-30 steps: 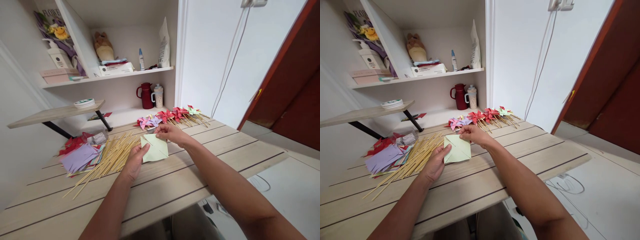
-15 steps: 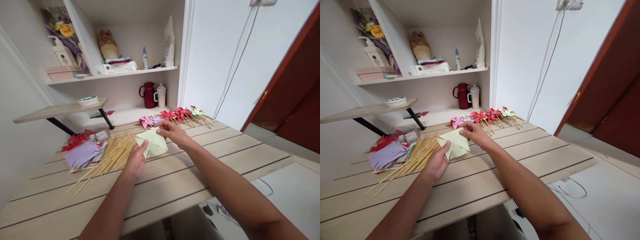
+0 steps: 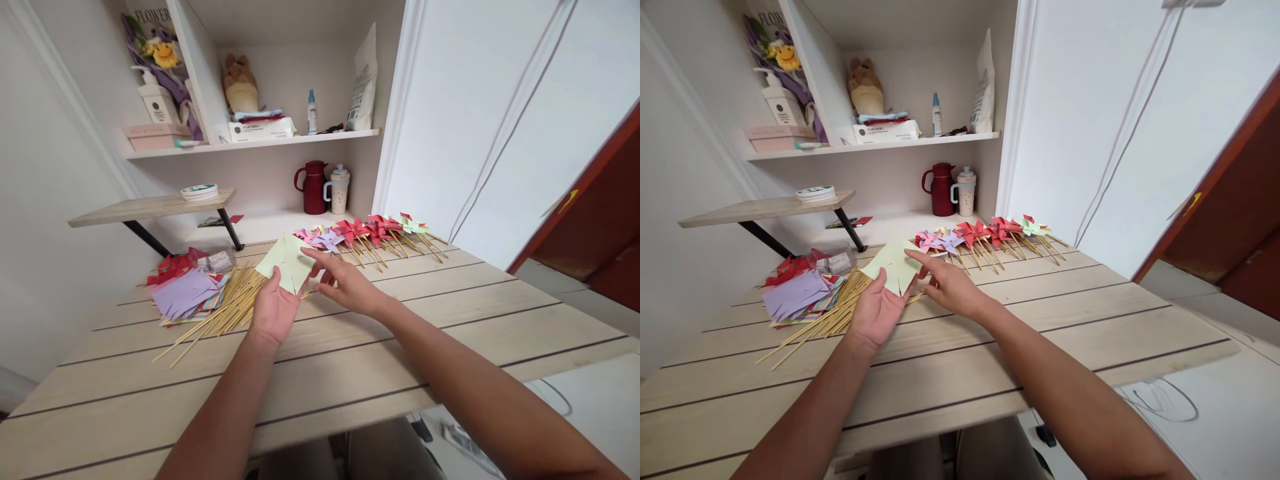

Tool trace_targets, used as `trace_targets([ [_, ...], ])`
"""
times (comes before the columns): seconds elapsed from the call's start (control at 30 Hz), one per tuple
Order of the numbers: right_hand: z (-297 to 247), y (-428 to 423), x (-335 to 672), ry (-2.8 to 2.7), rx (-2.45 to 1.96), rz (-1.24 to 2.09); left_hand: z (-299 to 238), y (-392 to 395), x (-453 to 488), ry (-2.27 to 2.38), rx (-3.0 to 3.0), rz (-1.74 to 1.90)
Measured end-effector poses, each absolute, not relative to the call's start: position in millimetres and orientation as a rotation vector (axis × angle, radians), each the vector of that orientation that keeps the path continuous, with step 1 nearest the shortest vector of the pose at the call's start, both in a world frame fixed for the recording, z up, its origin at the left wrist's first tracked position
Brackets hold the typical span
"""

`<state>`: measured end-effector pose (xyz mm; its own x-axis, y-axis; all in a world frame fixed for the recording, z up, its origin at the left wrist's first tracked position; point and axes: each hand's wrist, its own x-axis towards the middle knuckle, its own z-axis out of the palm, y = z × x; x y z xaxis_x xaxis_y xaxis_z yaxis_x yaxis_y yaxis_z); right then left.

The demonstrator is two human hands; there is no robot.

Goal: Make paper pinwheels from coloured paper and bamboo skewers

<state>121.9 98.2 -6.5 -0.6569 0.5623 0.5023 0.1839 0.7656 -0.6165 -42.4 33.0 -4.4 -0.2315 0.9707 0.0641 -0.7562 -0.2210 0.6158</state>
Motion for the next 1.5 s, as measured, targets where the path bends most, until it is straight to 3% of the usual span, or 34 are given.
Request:
trace_targets([
  [0.73,-12.5,98.6,114.0,-2.034,-0.455,0.523,2.4,26.1,-35.4,0.52,0.57,1.657],
  [1.13,-6.0,91.2,108.3,-1.772,-0.512,1.011,-3.3,26.0,-31.3,0.542,0.627,1.642],
  [1.5,-2.6,80.0,102.0,-1.62,-0.595,1.122,-2.6,22.9,-25.6,0.486,0.754,1.676],
])
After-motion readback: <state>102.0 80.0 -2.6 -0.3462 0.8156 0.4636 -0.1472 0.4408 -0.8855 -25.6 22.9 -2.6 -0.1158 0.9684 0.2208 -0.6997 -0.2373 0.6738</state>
